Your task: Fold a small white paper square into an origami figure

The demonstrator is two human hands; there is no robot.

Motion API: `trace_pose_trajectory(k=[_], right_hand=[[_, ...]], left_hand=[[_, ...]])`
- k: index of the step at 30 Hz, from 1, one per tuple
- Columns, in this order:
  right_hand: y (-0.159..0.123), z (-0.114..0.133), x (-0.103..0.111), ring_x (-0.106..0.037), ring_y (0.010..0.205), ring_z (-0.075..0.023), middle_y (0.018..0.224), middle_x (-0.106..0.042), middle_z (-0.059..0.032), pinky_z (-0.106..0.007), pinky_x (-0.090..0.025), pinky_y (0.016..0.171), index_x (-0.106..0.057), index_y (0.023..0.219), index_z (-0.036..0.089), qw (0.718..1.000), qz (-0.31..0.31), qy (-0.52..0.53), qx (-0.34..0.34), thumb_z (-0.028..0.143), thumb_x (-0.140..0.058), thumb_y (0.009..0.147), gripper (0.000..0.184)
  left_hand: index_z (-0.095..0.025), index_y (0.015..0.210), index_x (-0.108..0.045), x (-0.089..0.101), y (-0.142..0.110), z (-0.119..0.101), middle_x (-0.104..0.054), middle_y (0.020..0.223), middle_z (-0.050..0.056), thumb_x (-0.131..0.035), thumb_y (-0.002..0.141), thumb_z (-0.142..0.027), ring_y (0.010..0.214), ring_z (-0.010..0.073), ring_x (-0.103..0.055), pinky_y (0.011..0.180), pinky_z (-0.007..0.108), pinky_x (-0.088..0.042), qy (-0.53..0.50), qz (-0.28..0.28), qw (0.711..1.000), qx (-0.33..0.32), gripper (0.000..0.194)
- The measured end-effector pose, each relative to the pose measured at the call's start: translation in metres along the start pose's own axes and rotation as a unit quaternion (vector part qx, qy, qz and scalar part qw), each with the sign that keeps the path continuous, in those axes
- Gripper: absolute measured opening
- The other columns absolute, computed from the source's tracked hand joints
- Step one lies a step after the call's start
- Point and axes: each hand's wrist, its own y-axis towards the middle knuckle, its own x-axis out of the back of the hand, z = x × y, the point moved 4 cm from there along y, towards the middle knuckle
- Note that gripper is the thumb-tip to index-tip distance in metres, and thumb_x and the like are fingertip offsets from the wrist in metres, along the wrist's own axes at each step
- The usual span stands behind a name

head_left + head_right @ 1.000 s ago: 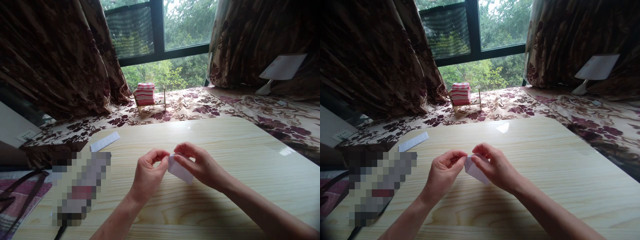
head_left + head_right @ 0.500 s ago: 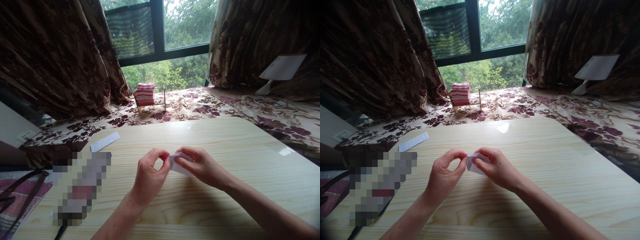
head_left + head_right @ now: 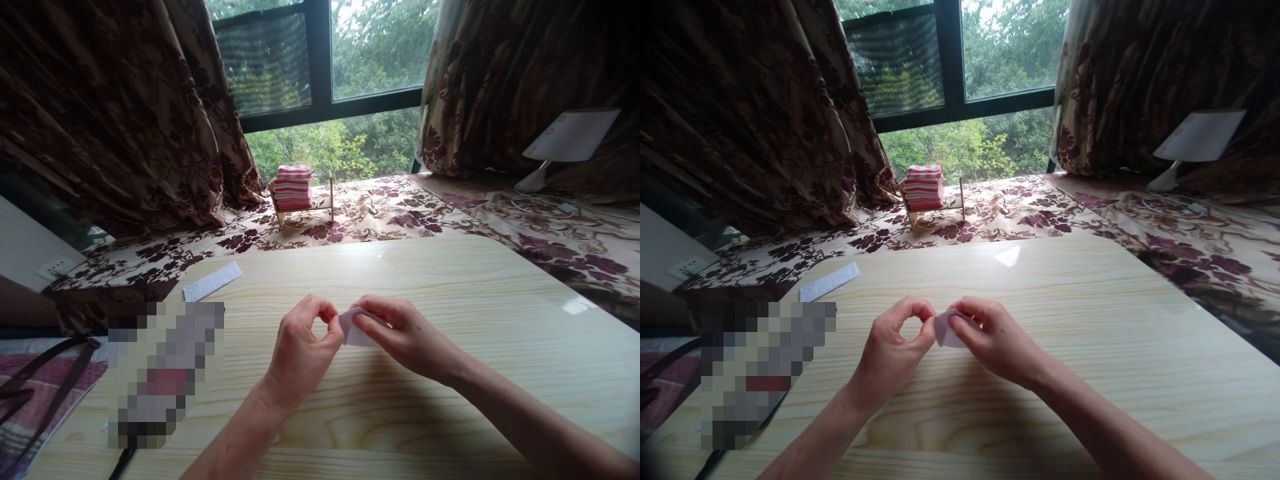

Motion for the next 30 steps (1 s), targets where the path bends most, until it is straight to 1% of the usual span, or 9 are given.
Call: trace_pose_trajectory(k=[6, 10, 13, 18, 20, 22, 25, 30], right_hand=[[-0.0003, 0.0036, 0.0004, -0.048, 0.058, -0.0117, 0.064, -0.056, -0.0005, -0.021, -0.035, 0.05, -0.061, 0.071, 0.015, 1.0, -0.003, -0.019, 0.003, 0.026, -0.047, 0.084, 0.022], [-0.0007, 0.002, 0.0004, -0.048, 0.06, -0.0117, 0.065, -0.055, -0.0008, -0.022, -0.035, 0.051, -0.061, 0.072, 0.014, 1.0, -0.003, -0.017, 0.001, 0.026, -0.046, 0.085, 0.023], [-0.0005, 0.0004, 0.001, -0.047, 0.06, -0.0114, 0.064, -0.054, -0.0005, -0.021, -0.035, 0.052, -0.061, 0.072, 0.014, 1.0, -0.006, -0.012, -0.007, 0.026, -0.047, 0.085, 0.023], [0.0003, -0.0007, 0.0016, -0.046, 0.06, -0.0112, 0.064, -0.054, -0.0002, -0.021, -0.034, 0.052, -0.062, 0.072, 0.014, 1.0, -0.013, 0.004, -0.017, 0.026, -0.047, 0.084, 0.022], [0.0004, -0.0008, 0.001, -0.046, 0.06, -0.0114, 0.065, -0.054, -0.0005, -0.022, -0.035, 0.053, -0.061, 0.072, 0.014, 1.0, -0.013, 0.009, -0.016, 0.026, -0.047, 0.084, 0.022], [0.0004, -0.0012, 0.0004, -0.046, 0.06, -0.0116, 0.065, -0.054, -0.0006, -0.022, -0.034, 0.053, -0.061, 0.072, 0.014, 1.0, -0.012, 0.008, -0.014, 0.028, -0.047, 0.084, 0.023], [0.0001, -0.0023, -0.0002, -0.045, 0.06, -0.0117, 0.065, -0.053, -0.0004, -0.022, -0.034, 0.052, -0.061, 0.073, 0.014, 1.0, -0.009, 0.001, -0.013, 0.029, -0.047, 0.085, 0.024], [-0.0005, -0.0035, -0.0004, -0.045, 0.059, -0.0115, 0.064, -0.052, 0.0, -0.022, -0.033, 0.052, -0.06, 0.072, 0.015, 1.0, -0.007, -0.007, -0.008, 0.03, -0.046, 0.085, 0.024]], left_hand=[[-0.017, 0.068, -0.054, -0.0028, -0.0004, 0.0044, -0.057, 0.066, 0.0, -0.048, 0.074, -0.011, 0.065, 0.0138, -0.056, 0.066, 0.025, -0.044, -0.012, 0.008, 0.999, 0.043, 0.011], [-0.017, 0.069, -0.055, -0.0044, -0.0006, 0.0069, -0.058, 0.066, 0.0, -0.049, 0.075, -0.011, 0.064, 0.0134, -0.056, 0.065, 0.025, -0.044, -0.021, 0.008, 0.998, 0.056, 0.01], [-0.017, 0.068, -0.054, -0.0038, -0.0005, 0.0059, -0.057, 0.066, 0.0, -0.05, 0.074, -0.01, 0.063, 0.013, -0.055, 0.065, 0.025, -0.044, -0.021, 0.006, 0.999, 0.039, 0.01], [-0.016, 0.073, -0.055, -0.0014, -0.0008, -0.0009, -0.055, 0.072, 0.0, -0.051, 0.073, -0.006, 0.069, 0.0128, -0.054, 0.067, 0.025, -0.044, -0.025, -0.006, 0.999, -0.044, 0.011], [-0.017, 0.074, -0.055, -0.0015, -0.0013, -0.0022, -0.054, 0.074, 0.001, -0.052, 0.073, -0.005, 0.071, 0.0128, -0.053, 0.068, 0.025, -0.044, -0.027, -0.003, 0.998, -0.065, 0.012], [-0.017, 0.076, -0.054, -0.002, -0.0018, -0.0017, -0.054, 0.075, 0.0, -0.053, 0.073, -0.005, 0.071, 0.0127, -0.053, 0.068, 0.025, -0.044, -0.027, 0.003, 0.998, -0.063, 0.012], [-0.017, 0.078, -0.054, -0.0027, -0.002, -0.0001, -0.053, 0.075, 0.0, -0.053, 0.074, -0.006, 0.071, 0.0126, -0.053, 0.068, 0.025, -0.043, -0.024, 0.015, 0.999, -0.041, 0.012], [-0.017, 0.076, -0.053, -0.0028, -0.0016, 0.0003, -0.054, 0.074, 0.0, -0.053, 0.075, -0.007, 0.071, 0.0125, -0.053, 0.068, 0.025, -0.043, -0.023, 0.025, 0.999, -0.017, 0.01]])
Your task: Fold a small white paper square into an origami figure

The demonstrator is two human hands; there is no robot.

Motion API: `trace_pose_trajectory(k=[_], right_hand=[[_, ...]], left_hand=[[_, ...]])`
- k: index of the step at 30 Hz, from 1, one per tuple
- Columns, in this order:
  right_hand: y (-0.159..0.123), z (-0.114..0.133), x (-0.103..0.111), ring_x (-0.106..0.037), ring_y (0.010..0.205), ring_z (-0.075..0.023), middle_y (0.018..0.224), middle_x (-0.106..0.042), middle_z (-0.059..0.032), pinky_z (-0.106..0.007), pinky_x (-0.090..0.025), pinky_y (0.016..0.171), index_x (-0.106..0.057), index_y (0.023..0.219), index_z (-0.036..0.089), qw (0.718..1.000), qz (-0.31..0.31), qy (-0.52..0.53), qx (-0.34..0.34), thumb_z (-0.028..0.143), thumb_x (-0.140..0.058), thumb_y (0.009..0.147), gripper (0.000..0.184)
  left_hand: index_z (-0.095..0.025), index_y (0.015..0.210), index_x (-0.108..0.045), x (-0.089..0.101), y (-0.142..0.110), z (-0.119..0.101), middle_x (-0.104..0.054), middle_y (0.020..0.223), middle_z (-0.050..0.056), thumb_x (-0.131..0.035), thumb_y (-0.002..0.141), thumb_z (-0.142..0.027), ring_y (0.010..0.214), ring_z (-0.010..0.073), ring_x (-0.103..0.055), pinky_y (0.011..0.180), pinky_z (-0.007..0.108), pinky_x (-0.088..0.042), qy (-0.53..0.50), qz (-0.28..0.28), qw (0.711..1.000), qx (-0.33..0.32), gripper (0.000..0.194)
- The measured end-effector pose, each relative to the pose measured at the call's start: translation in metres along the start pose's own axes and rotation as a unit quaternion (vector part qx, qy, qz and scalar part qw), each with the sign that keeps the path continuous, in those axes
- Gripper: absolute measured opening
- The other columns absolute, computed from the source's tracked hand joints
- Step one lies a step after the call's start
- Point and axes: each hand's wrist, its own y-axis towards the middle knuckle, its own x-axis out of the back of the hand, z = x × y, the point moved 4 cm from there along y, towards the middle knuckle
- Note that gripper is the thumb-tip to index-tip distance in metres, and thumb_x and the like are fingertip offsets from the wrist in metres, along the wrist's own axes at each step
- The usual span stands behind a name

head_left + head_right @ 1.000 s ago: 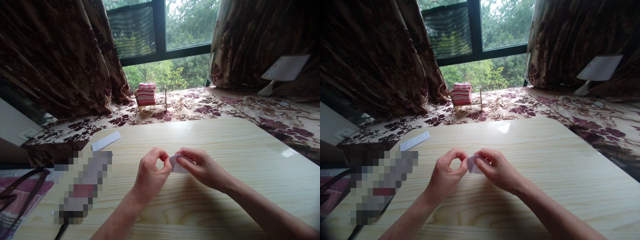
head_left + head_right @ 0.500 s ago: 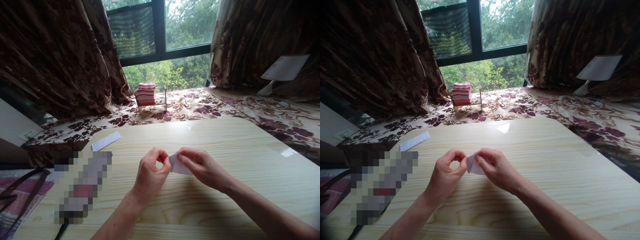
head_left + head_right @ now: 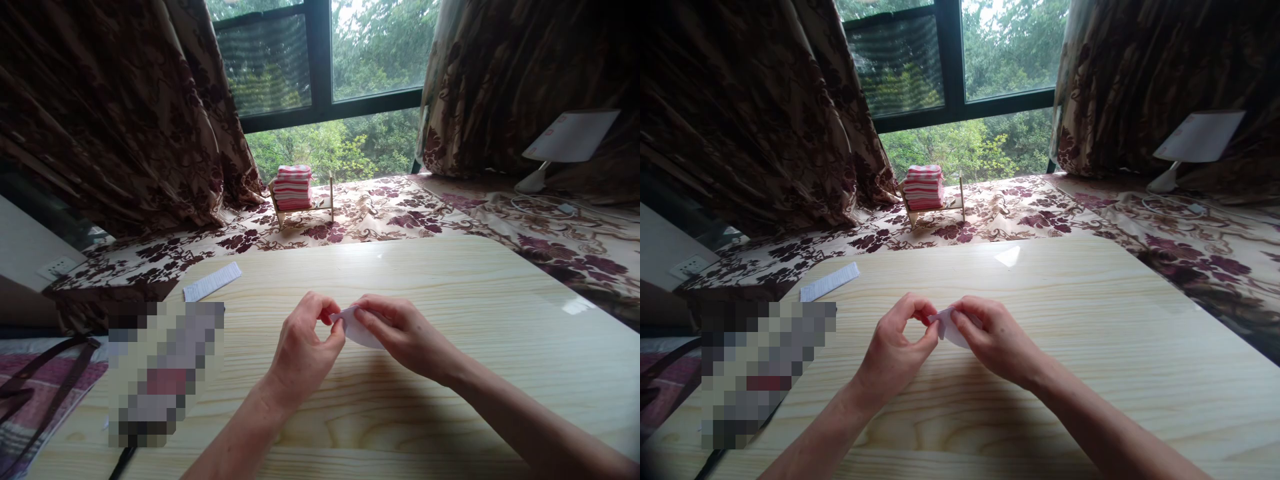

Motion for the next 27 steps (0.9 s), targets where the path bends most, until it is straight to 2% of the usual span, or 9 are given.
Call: trace_pose_trajectory(k=[18, 27], right_hand=[[0.0006, 0.0005, -0.0014, -0.047, 0.062, -0.013, 0.067, -0.053, -0.0015, -0.023, -0.035, 0.054, -0.061, 0.074, 0.014, 1.0, 0.009, -0.005, -0.001, 0.031, -0.045, 0.086, 0.026], [0.0002, 0.0017, -0.0019, -0.049, 0.064, -0.0132, 0.069, -0.056, -0.0021, -0.023, -0.037, 0.055, -0.06, 0.071, 0.014, 1.0, 0.007, -0.012, 0.009, 0.03, -0.044, 0.087, 0.027]], left_hand=[[-0.016, 0.072, -0.056, 0.0011, 0.0016, 0.0023, -0.059, 0.071, 0.0, -0.052, 0.075, -0.012, 0.07, 0.0124, -0.057, 0.068, 0.023, -0.044, -0.042, 0.026, 0.997, 0.066, 0.007], [-0.016, 0.071, -0.058, 0.001, 0.0007, 0.006, -0.061, 0.069, -0.001, -0.051, 0.075, -0.013, 0.067, 0.0122, -0.058, 0.062, 0.021, -0.043, -0.079, 0.032, 0.99, 0.111, 0.009]])
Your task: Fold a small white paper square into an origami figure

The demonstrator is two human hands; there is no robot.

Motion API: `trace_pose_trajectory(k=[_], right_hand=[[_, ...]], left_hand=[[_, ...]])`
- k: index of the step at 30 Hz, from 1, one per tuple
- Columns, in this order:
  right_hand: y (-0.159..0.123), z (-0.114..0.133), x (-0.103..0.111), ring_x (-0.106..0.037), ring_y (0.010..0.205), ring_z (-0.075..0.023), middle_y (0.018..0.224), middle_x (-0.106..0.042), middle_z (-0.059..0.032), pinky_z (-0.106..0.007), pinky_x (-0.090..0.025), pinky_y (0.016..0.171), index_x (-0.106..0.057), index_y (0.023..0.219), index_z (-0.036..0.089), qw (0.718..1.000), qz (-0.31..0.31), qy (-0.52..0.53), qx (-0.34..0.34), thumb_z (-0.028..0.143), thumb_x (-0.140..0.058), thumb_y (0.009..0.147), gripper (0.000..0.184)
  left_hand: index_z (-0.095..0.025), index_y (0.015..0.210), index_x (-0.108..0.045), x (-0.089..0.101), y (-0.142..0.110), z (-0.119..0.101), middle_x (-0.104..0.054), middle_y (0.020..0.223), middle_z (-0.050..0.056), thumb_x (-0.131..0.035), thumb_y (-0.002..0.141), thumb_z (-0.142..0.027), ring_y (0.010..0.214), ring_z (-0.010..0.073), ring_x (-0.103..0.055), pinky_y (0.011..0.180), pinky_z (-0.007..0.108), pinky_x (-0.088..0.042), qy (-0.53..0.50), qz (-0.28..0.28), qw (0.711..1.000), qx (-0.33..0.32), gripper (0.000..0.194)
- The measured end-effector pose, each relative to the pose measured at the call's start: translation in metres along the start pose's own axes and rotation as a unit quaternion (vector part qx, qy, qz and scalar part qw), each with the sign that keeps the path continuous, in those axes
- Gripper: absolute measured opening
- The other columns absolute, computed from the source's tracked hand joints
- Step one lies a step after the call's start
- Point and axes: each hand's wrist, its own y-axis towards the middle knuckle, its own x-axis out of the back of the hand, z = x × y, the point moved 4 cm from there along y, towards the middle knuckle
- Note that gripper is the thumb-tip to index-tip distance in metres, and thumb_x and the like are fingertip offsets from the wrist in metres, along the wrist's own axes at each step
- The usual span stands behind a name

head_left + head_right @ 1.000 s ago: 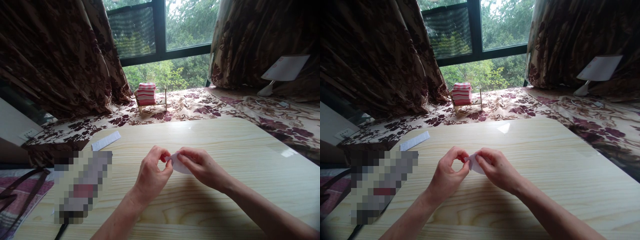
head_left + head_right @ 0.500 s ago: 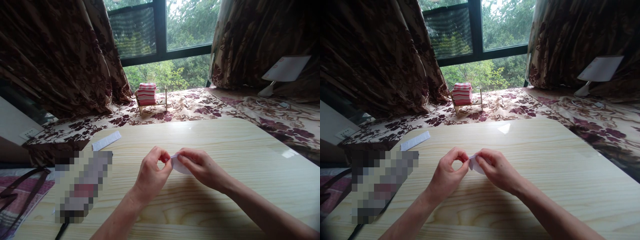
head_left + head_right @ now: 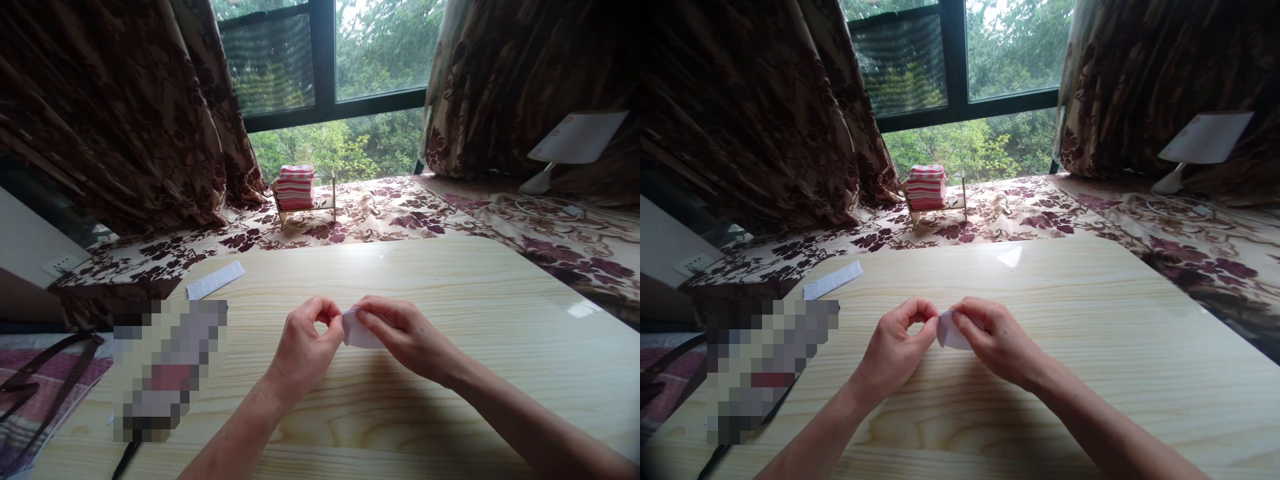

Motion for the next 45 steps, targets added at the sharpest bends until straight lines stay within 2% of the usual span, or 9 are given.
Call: trace_pose_trajectory(k=[8, 11, 15, 24, 30, 37, 41, 43, 45], right_hand=[[-0.001, 0.001, 0.0, -0.054, 0.063, -0.0126, 0.066, -0.061, 0.0, -0.021, -0.04, 0.056, -0.063, 0.076, 0.016, 1.0, -0.02, -0.019, 0.004, 0.027, -0.054, 0.083, 0.016], [0.0, 0.001, 0.001, -0.054, 0.062, -0.0128, 0.066, -0.061, -0.0005, -0.021, -0.04, 0.056, -0.062, 0.074, 0.016, 0.999, -0.034, -0.015, 0.007, 0.029, -0.053, 0.083, 0.018], [0.001, 0.002, 0.002, -0.055, 0.063, -0.0132, 0.067, -0.062, -0.0013, -0.022, -0.041, 0.057, -0.062, 0.076, 0.015, 0.999, -0.041, 0.007, 0.008, 0.031, -0.053, 0.084, 0.02], [0.0, 0.002, 0.006, -0.055, 0.063, -0.0133, 0.066, -0.061, -0.0006, -0.022, -0.041, 0.056, -0.064, 0.072, 0.016, 0.998, -0.062, -0.021, 0.025, 0.031, -0.055, 0.083, 0.021], [0.001, 0.0, 0.006, -0.057, 0.068, -0.0146, 0.075, -0.061, -0.0031, -0.023, -0.043, 0.058, -0.065, 0.076, 0.017, 0.996, -0.053, -0.024, 0.061, 0.028, -0.057, 0.082, 0.015], [0.003, 0.004, 0.009, -0.056, 0.067, -0.0149, 0.073, -0.062, -0.0042, -0.025, -0.042, 0.059, -0.063, 0.071, 0.017, 0.995, -0.061, -0.055, 0.064, 0.03, -0.049, 0.087, 0.026], [0.006, -0.002, 0.032, -0.058, 0.084, -0.0191, 0.088, -0.066, -0.0053, -0.029, -0.044, 0.074, -0.065, 0.086, 0.018, 0.977, -0.208, -0.037, 0.005, 0.039, -0.047, 0.087, 0.028], [0.008, -0.005, 0.033, -0.058, 0.084, -0.0202, 0.087, -0.066, -0.0056, -0.03, -0.044, 0.075, -0.065, 0.09, 0.017, 0.98, -0.199, -0.015, -0.024, 0.046, -0.046, 0.087, 0.035], [0.008, -0.007, 0.026, -0.059, 0.079, -0.0199, 0.081, -0.066, -0.0057, -0.03, -0.045, 0.071, -0.066, 0.09, 0.016, 0.989, -0.135, 0.016, -0.051, 0.051, -0.045, 0.086, 0.042]], left_hand=[[-0.016, 0.069, -0.057, -0.003, 0.0, -0.001, -0.061, 0.069, 0.0, -0.052, 0.076, -0.014, 0.069, 0.013, -0.058, 0.066, 0.023, -0.045, -0.015, 0.013, 1.0, 0.008, 0.008], [-0.016, 0.078, -0.058, -0.004, 0.0, 0.002, -0.063, 0.076, 0.002, -0.057, 0.075, -0.018, 0.073, 0.0142, -0.06, 0.069, 0.025, -0.047, -0.076, 0.006, 0.997, 0.027, 0.003], [-0.014, 0.086, -0.062, -0.006, -0.001, 0.006, -0.066, 0.082, 0.006, -0.061, 0.075, -0.023, 0.075, 0.0164, -0.061, 0.071, 0.027, -0.049, -0.138, 0.029, 0.988, 0.062, 0.015], [-0.013, 0.072, -0.067, -0.001, 0.001, 0.004, -0.068, 0.07, 0.005, -0.059, 0.076, -0.024, 0.067, 0.0154, -0.059, 0.063, 0.024, -0.046, -0.129, 0.038, 0.986, 0.095, 0.014], [-0.015, 0.073, -0.069, 0.001, -0.001, 0.0, -0.068, 0.07, 0.004, -0.057, 0.077, -0.024, 0.069, 0.0166, -0.06, 0.064, 0.025, -0.045, -0.068, 0.044, 0.995, 0.064, 0.015], [-0.016, 0.064, -0.062, -0.001, 0.001, -0.002, -0.06, 0.06, 0.0, -0.057, 0.075, -0.022, 0.059, 0.0127, -0.053, 0.055, 0.023, -0.039, -0.07, 0.059, 0.993, 0.075, 0.014], [-0.015, 0.065, -0.059, 0.002, 0.003, 0.012, -0.056, 0.057, -0.002, -0.062, 0.072, -0.027, 0.056, 0.0094, -0.05, 0.057, 0.022, -0.04, -0.207, -0.025, 0.966, 0.154, 0.014], [-0.014, 0.067, -0.059, 0.002, 0.003, 0.017, -0.057, 0.06, -0.002, -0.065, 0.07, -0.028, 0.058, 0.0084, -0.051, 0.062, 0.022, -0.043, -0.294, -0.048, 0.936, 0.189, 0.015], [-0.013, 0.068, -0.06, 0.0, 0.002, 0.019, -0.058, 0.061, -0.002, -0.068, 0.067, -0.028, 0.058, 0.0078, -0.052, 0.064, 0.022, -0.044, -0.362, -0.05, 0.905, 0.217, 0.017]])
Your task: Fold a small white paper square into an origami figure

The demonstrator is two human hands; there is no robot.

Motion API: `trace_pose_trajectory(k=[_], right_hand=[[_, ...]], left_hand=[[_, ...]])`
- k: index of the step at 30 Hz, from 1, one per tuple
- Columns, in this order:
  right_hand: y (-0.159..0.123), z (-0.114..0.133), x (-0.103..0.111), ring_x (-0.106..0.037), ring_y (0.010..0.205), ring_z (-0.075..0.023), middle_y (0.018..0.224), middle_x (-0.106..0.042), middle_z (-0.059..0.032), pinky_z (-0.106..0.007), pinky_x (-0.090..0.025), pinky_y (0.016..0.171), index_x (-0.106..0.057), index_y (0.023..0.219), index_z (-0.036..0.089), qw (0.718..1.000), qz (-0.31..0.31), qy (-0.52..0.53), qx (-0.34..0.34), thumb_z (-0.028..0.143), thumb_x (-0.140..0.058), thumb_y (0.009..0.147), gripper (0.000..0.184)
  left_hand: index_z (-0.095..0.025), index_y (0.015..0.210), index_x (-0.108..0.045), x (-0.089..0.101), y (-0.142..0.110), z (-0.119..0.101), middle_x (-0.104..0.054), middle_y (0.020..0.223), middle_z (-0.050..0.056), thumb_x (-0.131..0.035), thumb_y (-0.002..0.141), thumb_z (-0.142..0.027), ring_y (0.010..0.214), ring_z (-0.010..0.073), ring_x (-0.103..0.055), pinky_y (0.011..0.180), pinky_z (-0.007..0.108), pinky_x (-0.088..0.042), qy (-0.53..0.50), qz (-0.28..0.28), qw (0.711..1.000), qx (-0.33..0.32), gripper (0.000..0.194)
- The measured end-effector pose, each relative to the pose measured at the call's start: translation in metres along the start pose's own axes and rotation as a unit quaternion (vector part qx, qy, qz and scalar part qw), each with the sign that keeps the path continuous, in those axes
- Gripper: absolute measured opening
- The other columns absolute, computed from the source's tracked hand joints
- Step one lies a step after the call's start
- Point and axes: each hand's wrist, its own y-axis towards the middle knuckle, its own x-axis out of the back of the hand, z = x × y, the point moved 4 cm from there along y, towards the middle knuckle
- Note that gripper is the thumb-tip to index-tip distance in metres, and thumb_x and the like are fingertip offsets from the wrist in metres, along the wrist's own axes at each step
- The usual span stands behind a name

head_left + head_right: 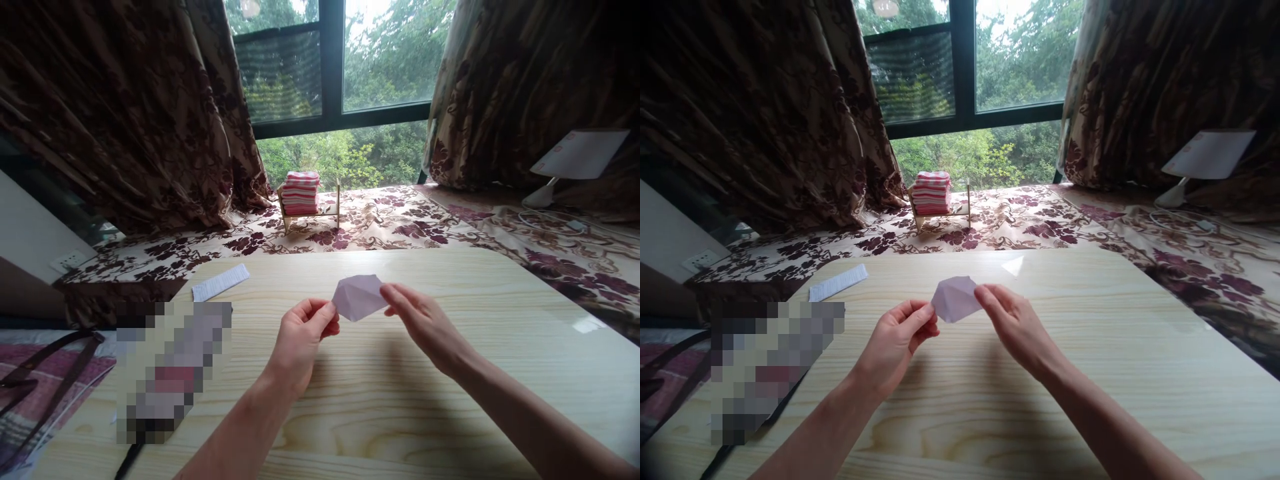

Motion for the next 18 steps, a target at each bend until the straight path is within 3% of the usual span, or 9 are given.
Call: trace_pose_trajectory(k=[3, 8, 13, 16, 18], right_hand=[[-0.006, -0.002, -0.014, -0.058, 0.069, -0.0179, 0.073, -0.065, -0.0049, -0.028, -0.046, 0.063, -0.068, 0.081, 0.015, 0.997, 0.063, 0.024, -0.035, 0.051, -0.052, 0.081, 0.04], [-0.008, -0.003, -0.019, -0.055, 0.061, -0.0158, 0.064, -0.063, -0.0035, -0.026, -0.043, 0.055, -0.066, 0.069, 0.015, 0.997, 0.053, 0.051, -0.035, 0.047, -0.059, 0.077, 0.034], [-0.006, -0.006, -0.015, -0.054, 0.062, -0.0149, 0.063, -0.062, -0.0022, -0.026, -0.043, 0.057, -0.065, 0.067, 0.015, 0.994, 0.075, 0.075, -0.03, 0.049, -0.058, 0.078, 0.036], [-0.006, -0.003, -0.014, -0.053, 0.061, -0.0137, 0.062, -0.06, -0.0023, -0.025, -0.043, 0.059, -0.063, 0.064, 0.015, 0.993, 0.079, 0.082, -0.02, 0.052, -0.05, 0.082, 0.044], [-0.007, 0.0, -0.016, -0.056, 0.066, -0.0144, 0.067, -0.063, -0.0027, -0.025, -0.045, 0.062, -0.064, 0.069, 0.015, 0.992, 0.094, 0.088, -0.012, 0.05, -0.053, 0.083, 0.039]], left_hand=[[-0.013, 0.069, -0.062, -0.003, -0.002, 0.003, -0.059, 0.062, -0.001, -0.072, 0.063, -0.028, 0.06, 0.008, -0.054, 0.066, 0.023, -0.046, -0.058, 0.011, 0.998, 0.032, 0.019], [-0.013, 0.067, -0.062, -0.01, -0.006, 0.004, -0.061, 0.063, 0.0, -0.072, 0.064, -0.028, 0.059, 0.0089, -0.055, 0.064, 0.024, -0.046, -0.032, 0.046, 0.997, 0.053, 0.018], [-0.014, 0.057, -0.056, -0.017, -0.01, 0.002, -0.053, 0.053, -0.003, -0.063, 0.068, -0.019, 0.055, 0.0082, -0.048, 0.06, 0.023, -0.039, 0.084, 0.097, 0.991, 0.025, 0.013], [-0.015, 0.059, -0.057, -0.018, -0.011, 0.003, -0.051, 0.054, -0.003, -0.062, 0.069, -0.02, 0.057, 0.0087, -0.045, 0.06, 0.023, -0.038, 0.082, 0.111, 0.99, 0.027, 0.012], [-0.014, 0.063, -0.058, -0.019, -0.011, 0.004, -0.05, 0.056, -0.002, -0.062, 0.07, -0.024, 0.058, 0.0091, -0.044, 0.061, 0.024, -0.038, 0.058, 0.109, 0.992, 0.037, 0.012]])
